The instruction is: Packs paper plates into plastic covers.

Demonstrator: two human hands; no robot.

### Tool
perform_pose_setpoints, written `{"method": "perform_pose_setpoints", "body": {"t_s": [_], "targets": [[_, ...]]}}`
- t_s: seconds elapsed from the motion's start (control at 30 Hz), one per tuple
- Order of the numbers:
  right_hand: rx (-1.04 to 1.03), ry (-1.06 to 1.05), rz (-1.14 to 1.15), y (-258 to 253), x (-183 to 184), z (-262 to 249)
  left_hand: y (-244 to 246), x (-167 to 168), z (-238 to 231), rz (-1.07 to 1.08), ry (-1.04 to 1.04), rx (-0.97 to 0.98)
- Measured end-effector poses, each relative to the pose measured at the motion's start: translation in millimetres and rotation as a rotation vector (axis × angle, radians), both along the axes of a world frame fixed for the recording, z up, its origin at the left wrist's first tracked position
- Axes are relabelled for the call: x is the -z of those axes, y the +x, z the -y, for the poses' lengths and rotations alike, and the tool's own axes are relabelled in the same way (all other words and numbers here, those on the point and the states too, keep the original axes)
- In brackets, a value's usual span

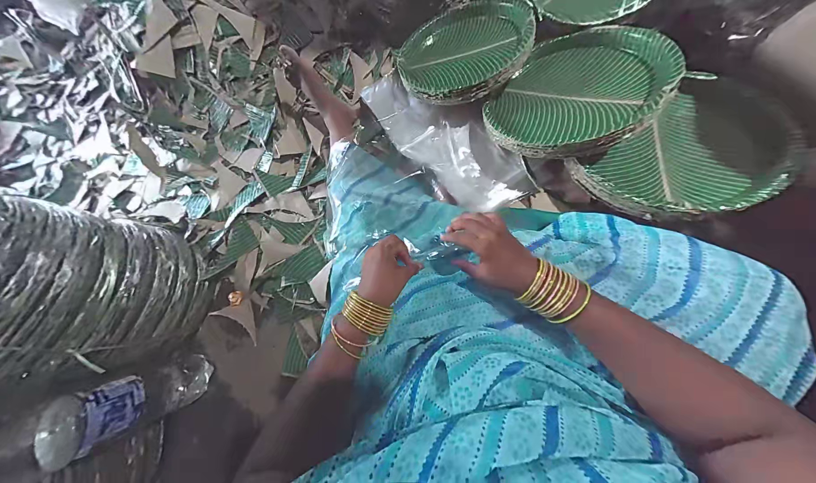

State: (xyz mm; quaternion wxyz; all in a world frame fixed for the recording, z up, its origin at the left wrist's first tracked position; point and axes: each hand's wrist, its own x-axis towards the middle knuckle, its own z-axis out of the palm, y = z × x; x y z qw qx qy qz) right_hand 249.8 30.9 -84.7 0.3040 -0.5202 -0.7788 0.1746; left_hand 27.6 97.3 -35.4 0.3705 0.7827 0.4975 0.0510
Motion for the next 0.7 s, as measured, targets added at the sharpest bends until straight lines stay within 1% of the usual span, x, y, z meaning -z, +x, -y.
{"method": "perform_pose_setpoints", "body": {"t_s": [0.03, 0.1, 0.17, 0.2, 0.23, 0.27, 0.3, 0.37, 0.4, 0.43, 0.47, 0.53, 0.57, 0.7], "targets": [[-0.030, 0.004, -0.025, -5.2, 0.6, 1.3, 0.4, 0.2, -1.1, -0.005, -0.024, 0.016], [-0.029, 0.090, -0.066, -16.1, 4.1, 3.8, 2.1, 1.0, -2.4, -0.023, -0.076, 0.048], [0.072, 0.234, -0.094, -27.1, 3.5, 6.9, 3.6, 2.1, -5.2, -0.016, -0.135, 0.050], [0.128, 0.276, -0.101, -31.8, 0.9, 9.1, 3.7, 3.3, -7.8, -0.004, -0.165, 0.039], [0.164, 0.267, -0.104, -35.9, -2.7, 13.1, 3.3, 4.2, -10.9, 0.004, -0.202, 0.020], [0.182, 0.205, -0.108, -39.6, -6.1, 17.9, 2.8, 5.0, -14.3, 0.012, -0.240, 0.001], [0.186, 0.084, -0.114, -42.2, -9.3, 22.4, 2.5, 5.0, -18.2, 0.018, -0.272, -0.008], [0.176, -0.286, -0.179, -43.5, -17.4, 24.4, 3.3, 3.9, -24.1, 0.025, -0.332, 0.000], [0.175, -0.479, -0.269, -42.6, -20.9, 21.3, 4.2, 3.5, -25.2, 0.030, -0.359, 0.014], [0.181, -0.629, -0.396, -41.8, -23.1, 16.6, 5.2, 3.8, -25.5, 0.036, -0.375, 0.031], [0.190, -0.718, -0.551, -42.1, -23.7, 12.3, 6.3, 4.8, -25.3, 0.046, -0.385, 0.051], [0.207, -0.798, -0.813, -43.9, -24.0, 6.4, 8.7, 7.1, -23.1, 0.077, -0.397, 0.078], [0.222, -0.804, -0.871, -44.8, -23.0, 4.6, 9.8, 8.4, -22.4, 0.097, -0.405, 0.083], [0.259, -0.772, -0.797, -43.9, -14.6, 1.3, 7.7, 14.7, -22.9, 0.207, -0.454, 0.065]]}}
